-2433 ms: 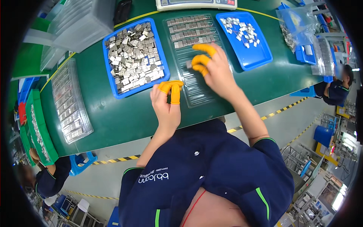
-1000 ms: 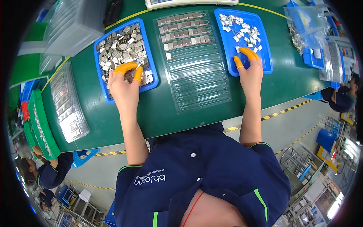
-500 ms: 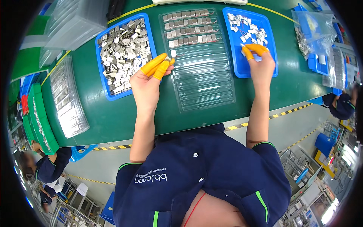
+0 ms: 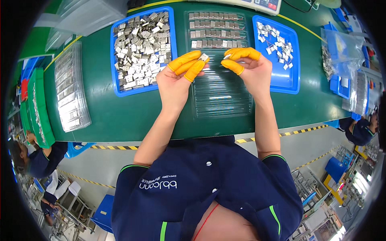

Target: The person assembles small electronic components by hand at a factory workstation. They pick up a metal piece from a blue tray and a white piece from another tray, then press them together and place the assembled unit into a clear plastic tray. The process is repeated continuously throughout the video.

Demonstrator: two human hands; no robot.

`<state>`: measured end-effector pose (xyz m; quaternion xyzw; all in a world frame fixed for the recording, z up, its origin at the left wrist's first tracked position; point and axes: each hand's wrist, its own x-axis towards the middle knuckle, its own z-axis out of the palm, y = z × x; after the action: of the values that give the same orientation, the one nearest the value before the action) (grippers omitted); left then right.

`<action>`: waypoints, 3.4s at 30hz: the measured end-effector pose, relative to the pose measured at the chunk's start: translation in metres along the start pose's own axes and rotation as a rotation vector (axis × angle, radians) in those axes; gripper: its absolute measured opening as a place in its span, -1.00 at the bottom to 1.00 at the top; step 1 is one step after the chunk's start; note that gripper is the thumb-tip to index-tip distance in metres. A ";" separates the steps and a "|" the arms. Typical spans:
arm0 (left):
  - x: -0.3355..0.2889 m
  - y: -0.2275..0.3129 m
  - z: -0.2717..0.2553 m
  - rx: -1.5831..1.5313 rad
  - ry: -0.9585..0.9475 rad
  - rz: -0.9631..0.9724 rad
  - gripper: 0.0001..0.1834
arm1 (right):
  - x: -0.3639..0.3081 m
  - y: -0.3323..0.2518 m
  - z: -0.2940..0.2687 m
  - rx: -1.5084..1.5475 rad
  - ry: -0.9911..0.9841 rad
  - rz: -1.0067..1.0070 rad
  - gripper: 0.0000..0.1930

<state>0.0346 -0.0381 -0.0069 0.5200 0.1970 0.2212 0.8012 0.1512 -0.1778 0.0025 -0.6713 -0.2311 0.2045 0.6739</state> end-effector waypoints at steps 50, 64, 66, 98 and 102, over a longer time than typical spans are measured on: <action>-0.027 0.026 -0.056 0.326 0.105 0.107 -0.76 | 0.006 0.005 0.040 -0.927 0.178 -0.388 -0.86; 0.010 0.060 -0.103 1.163 0.132 0.462 -0.70 | 0.006 0.007 0.040 -0.990 0.103 -0.534 -0.85; 0.028 0.056 -0.098 1.231 0.128 0.469 -0.70 | 0.004 0.003 0.023 -0.951 0.179 -0.436 -0.85; -0.006 0.028 -0.054 0.132 0.011 -0.125 -0.71 | -0.023 0.000 -0.052 -0.355 0.517 0.034 -0.78; -0.013 0.036 -0.047 0.096 -0.032 -0.261 -0.70 | -0.032 -0.022 -0.015 -0.300 0.445 -0.047 -0.83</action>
<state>-0.0070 0.0033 0.0094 0.5313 0.2604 0.0971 0.8003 0.1332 -0.2092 0.0231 -0.7866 -0.1205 -0.0002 0.6056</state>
